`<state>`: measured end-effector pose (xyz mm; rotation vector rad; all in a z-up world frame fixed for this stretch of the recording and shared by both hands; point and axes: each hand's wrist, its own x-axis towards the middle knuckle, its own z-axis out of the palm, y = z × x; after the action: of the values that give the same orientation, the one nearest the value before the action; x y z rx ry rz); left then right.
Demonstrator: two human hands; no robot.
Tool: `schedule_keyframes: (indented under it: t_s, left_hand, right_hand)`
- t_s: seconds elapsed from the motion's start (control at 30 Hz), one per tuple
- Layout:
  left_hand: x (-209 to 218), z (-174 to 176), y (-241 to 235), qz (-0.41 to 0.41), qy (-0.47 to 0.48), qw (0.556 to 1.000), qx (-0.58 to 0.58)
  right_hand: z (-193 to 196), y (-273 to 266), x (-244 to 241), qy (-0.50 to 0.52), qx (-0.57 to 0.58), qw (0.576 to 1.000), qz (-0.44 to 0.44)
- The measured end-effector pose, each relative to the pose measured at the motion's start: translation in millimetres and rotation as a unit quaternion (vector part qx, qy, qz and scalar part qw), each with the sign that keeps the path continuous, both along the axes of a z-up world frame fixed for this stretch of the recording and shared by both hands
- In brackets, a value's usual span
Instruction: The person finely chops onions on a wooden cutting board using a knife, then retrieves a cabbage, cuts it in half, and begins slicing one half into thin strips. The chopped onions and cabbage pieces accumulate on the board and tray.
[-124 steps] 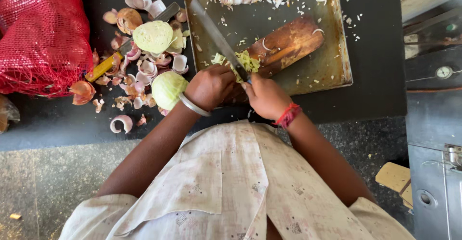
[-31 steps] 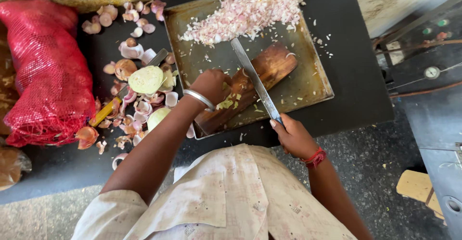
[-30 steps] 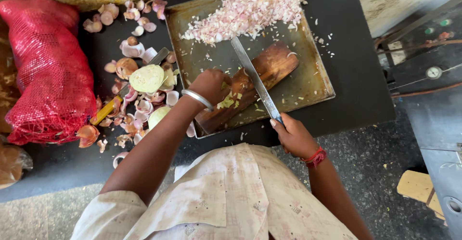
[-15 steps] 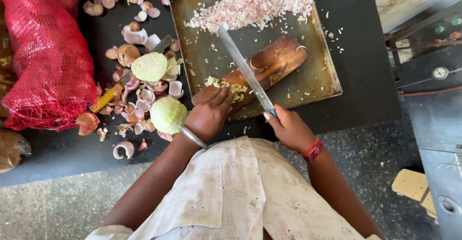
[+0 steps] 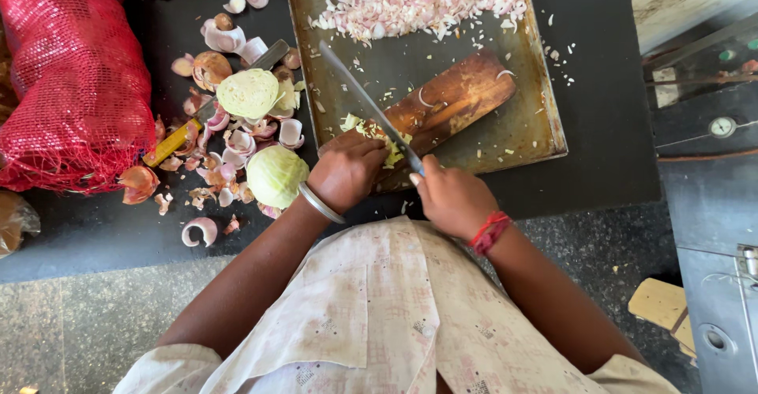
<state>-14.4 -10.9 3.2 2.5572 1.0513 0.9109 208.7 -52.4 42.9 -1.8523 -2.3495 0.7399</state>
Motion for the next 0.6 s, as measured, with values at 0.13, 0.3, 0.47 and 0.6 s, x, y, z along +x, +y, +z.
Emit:
schedule_keyframes:
  t_s: [0.13, 0.3, 0.47, 0.6]
  left_hand:
    - [6.6, -1.6, -7.5, 0.033, -0.018, 0.999, -0.015]
    - [10.8, -1.4, 1.8, 0.060, -0.020, 0.997, -0.040]
    - [9.3, 5.2, 1.0, 0.088, -0.054, 0.994, -0.045]
    - [4.5, 2.1, -10.0, 0.052, -0.062, 0.997, -0.006]
  right_hand:
    - [-11.7, 4.9, -15.0, -0.042, -0.045, 0.998, -0.002]
    - [-24.7, 25.4, -23.3, -0.032, -0.042, 0.999, 0.002]
    - [-15.2, 30.1, -5.8, 0.042, 0.021, 0.999, 0.010]
    - [-22.9, 6.7, -9.0, 0.027, -0.020, 0.999, 0.008]
